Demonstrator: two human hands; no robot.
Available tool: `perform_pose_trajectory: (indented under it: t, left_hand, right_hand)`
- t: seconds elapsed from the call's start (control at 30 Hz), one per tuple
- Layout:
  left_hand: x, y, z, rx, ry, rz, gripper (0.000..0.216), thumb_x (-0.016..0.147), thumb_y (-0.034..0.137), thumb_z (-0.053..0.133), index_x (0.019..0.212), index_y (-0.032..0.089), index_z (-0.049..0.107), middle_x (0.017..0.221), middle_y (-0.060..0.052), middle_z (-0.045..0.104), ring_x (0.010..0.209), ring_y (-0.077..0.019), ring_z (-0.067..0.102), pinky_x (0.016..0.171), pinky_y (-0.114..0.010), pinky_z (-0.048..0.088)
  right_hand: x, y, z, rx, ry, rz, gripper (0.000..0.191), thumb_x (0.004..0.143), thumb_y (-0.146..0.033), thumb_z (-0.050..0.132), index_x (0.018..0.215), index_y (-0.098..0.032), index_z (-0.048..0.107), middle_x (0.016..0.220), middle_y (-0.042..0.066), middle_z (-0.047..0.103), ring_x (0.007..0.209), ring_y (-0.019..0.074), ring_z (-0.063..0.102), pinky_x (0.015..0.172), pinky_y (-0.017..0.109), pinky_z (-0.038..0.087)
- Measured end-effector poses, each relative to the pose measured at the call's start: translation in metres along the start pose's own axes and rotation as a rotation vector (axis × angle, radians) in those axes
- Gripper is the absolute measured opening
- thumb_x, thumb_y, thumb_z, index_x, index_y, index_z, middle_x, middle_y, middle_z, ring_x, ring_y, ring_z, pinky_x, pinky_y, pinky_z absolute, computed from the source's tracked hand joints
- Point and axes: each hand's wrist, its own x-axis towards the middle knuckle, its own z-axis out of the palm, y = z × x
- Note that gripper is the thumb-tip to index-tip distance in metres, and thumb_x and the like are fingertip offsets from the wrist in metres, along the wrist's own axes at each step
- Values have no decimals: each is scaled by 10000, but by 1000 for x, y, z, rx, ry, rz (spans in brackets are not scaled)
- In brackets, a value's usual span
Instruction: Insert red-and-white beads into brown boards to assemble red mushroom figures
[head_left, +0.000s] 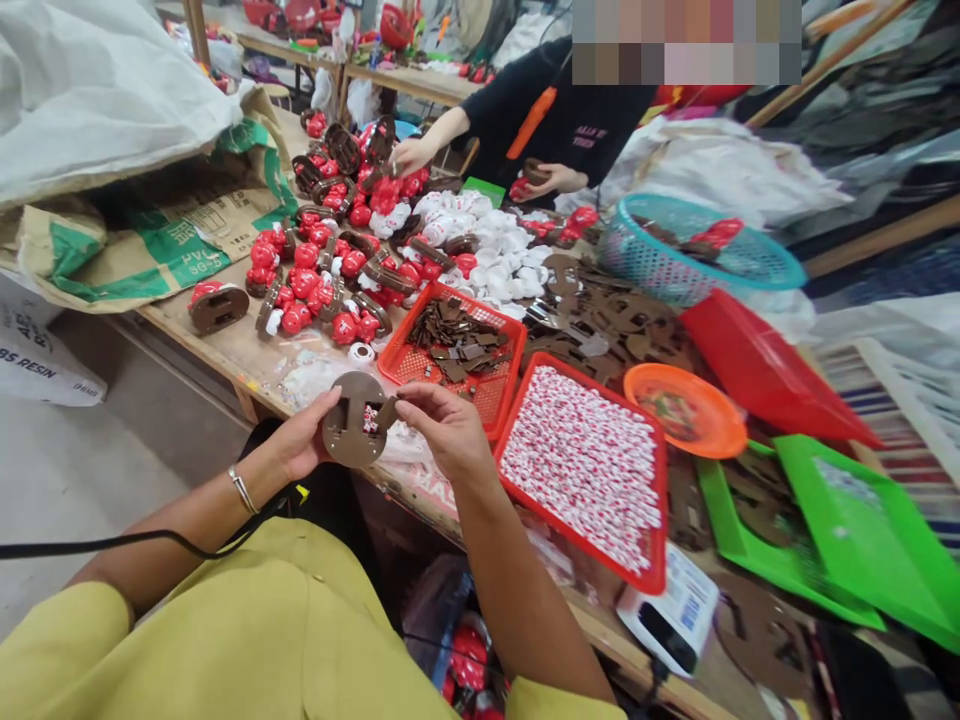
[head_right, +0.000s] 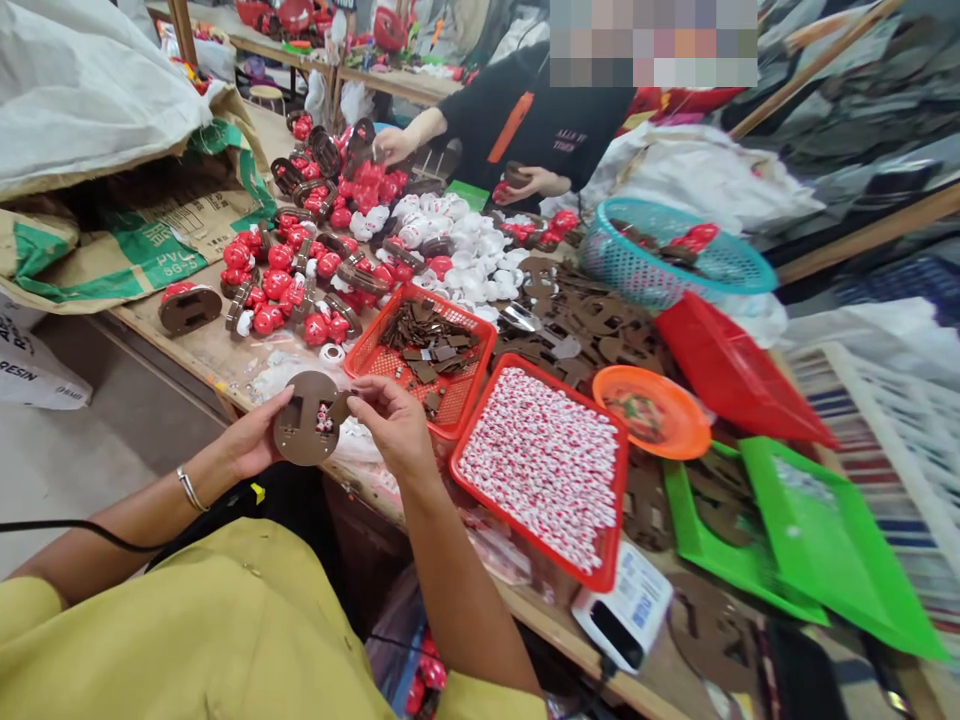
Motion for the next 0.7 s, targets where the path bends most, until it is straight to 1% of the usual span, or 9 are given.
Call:
perform_pose_trajectory:
  t: [0.07,0.13,0.27,0.37,0.43,0.5,0.53,0.6,0.7]
  left_hand:
    - [-1,0,1,-22,7,4,425,873,387,644,1241,176,631,1058,-111,718,839,-231,689,826,-409,546]
    - [-3,0,2,-57,18,16,433,894,425,604,1244,172,629,1069,-114,714,861,-234,684,835,-418,547]
    - [-6,0,6,-116,18,43,442,931,459,523,1234,157,633,1075,-119,710,872,-235,676,864,-445,536]
    - [-6,-1,6,-118,8,45,448,931,465,518,1227,150,638,1094,-124,704,892,-241,673,880,-452,528]
    - [-5,-2,5,-122,9,46,457,929,469,522,1244,156,631,1112,-127,700,910,-245,674,884,-442,526]
    - [-4,-4,4,-127,5,49,468,928,471,524,1264,161,620,1129,-131,695,924,-245,675,884,-426,526]
    - [-4,-4,3,-129,6,50,469,928,471,525,1270,163,616,1133,-131,695,925,-243,676,882,-423,528]
    - [-4,-6,3,-131,19,48,466,927,474,526,1266,168,616,1126,-126,699,916,-241,679,876,-429,533]
    - [-3,-8,4,-152,12,63,451,937,462,514,1257,161,617,1120,-122,701,927,-239,681,889,-434,533]
  right_hand:
    - [0,1,-1,15,72,-29,360,644,-359,849,932,-211,691,754,-17,669,661,115,606,621,244,516]
    - [-2,3,-1,48,130,-34,371,640,-347,850,945,-217,683,766,-19,663,672,117,609,640,253,524]
    - [-9,13,2,80,187,-18,324,623,-304,850,878,-212,674,783,-14,669,653,115,604,656,268,526]
    - [-14,24,8,65,252,-65,281,629,-277,828,843,-206,661,834,2,678,663,114,595,641,260,516]
    - [-15,30,11,39,300,-116,253,647,-276,804,844,-208,659,794,-4,664,655,116,585,623,251,506]
    - [-17,34,13,-15,309,-154,196,688,-289,769,842,-210,677,756,-6,651,650,121,583,616,252,505]
    - [-18,35,14,-54,298,-171,170,711,-298,754,844,-211,692,774,3,660,678,131,599,637,262,518]
    - [-21,35,17,-173,260,-214,150,759,-312,733,874,-216,723,867,31,692,803,167,644,731,303,549]
    - [-28,35,22,-436,253,-363,173,823,-308,699,979,-241,734,1014,54,711,983,208,656,865,364,555]
